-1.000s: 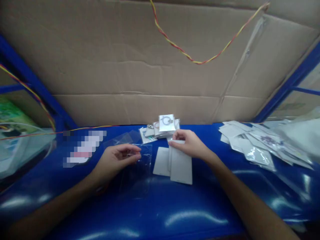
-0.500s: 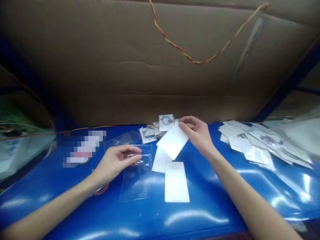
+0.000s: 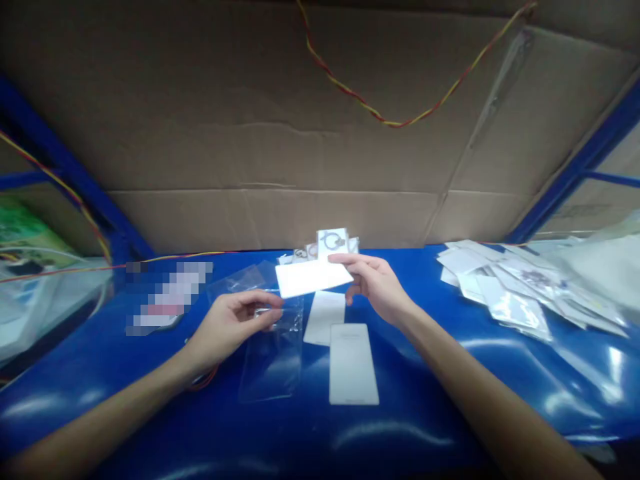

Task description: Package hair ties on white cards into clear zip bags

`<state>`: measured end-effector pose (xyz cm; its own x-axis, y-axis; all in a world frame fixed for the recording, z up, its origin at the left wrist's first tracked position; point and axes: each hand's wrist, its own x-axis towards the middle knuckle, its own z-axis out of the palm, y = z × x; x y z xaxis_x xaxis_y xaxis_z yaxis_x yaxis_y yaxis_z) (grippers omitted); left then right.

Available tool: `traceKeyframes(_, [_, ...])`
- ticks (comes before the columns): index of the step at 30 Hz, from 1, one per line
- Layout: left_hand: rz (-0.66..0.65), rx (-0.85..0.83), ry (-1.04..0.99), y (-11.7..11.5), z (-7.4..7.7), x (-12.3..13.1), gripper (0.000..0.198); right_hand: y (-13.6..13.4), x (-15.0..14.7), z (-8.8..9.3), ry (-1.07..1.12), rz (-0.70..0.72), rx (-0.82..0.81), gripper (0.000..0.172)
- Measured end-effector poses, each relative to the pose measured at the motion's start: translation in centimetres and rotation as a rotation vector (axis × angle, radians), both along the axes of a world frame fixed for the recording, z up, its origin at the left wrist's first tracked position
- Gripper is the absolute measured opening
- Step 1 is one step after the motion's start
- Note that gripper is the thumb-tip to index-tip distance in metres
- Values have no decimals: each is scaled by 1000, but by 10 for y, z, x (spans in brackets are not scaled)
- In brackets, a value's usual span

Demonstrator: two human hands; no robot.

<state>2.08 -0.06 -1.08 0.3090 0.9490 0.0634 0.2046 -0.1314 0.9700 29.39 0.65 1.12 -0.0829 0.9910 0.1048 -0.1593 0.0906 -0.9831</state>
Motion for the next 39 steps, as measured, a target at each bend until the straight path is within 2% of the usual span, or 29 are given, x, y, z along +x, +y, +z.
traceKeyframes(4, [12,-7,4,0,-2,-2,24,-2,0,1,-38,38,60,37])
traceKeyframes(7, [7,-17,-16,1,-4,-2,26,-2,1,-1,-124,18,130,22])
traceKeyframes(11, [4,-6,-24,2,-4,-2,28,-3,-1,-2,-229,-23,193,31])
traceKeyframes(16, [-13,-39,-17,-1,-3,-2,37,-6,-6,-2,-221,-53,224,30])
traceKeyframes(21, [-18,-66,-57,-2,-1,-1,42,-9,-8,-1,-171,-146,259,36])
traceKeyframes(27, [-16,-96,-83,-3,-2,0,51,-9,-8,-1,-160,-141,294,31])
traceKeyframes(33, [-122,-75,-68,-3,1,1,40,-10,-8,-8,-219,-118,315,30])
traceKeyframes(39, [-168,-28,-45,-4,-1,2,31,-10,-7,-9,-323,-111,352,28])
